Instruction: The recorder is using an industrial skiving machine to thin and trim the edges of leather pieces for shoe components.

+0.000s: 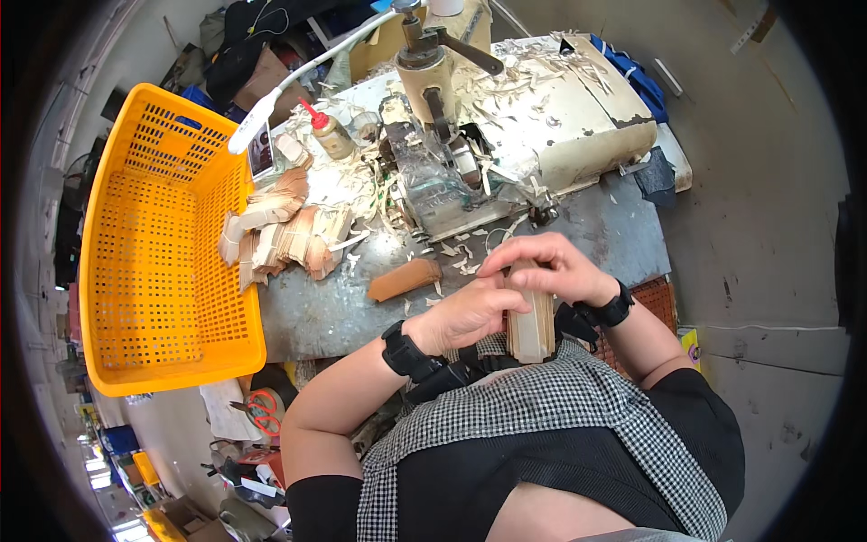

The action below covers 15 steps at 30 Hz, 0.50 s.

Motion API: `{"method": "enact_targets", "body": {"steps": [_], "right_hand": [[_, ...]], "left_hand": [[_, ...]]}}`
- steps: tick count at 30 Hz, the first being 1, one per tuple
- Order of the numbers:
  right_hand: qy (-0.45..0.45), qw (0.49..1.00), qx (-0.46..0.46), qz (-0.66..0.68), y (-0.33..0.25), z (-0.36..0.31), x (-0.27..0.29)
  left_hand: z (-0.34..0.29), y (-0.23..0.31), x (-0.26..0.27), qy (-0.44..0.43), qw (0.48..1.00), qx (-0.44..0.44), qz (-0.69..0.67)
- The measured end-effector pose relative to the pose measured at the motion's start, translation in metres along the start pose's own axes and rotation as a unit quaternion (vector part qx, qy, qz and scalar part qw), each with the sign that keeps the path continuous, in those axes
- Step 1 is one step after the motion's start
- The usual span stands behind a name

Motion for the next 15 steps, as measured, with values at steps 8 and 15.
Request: {"method": "enact_targets", "body": {"steps": [8, 15], "right_hand": [[0.007, 0.992, -0.126, -0.005, 0.045, 0.042, 0.048], [-0.077, 0.966, -0.245, 0.038, 0.087, 0.104, 0.106]], "left_hand": [[-0.014, 0.028, 0.025, 0.066, 0.993, -0.085, -0.047], [-0.036, 0.038, 0.053, 0.097, 0.987, -0.127, -0.027]]}}
Point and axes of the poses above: each hand's wrist, its own z-axis towards the middle knuckle, its own x-axis out of the back of the hand, y = z × x, the point moved 10 cm from there along z, towards the middle knuckle, and after that the axes turned 15 degrees about -z, right-handed, at the moved point
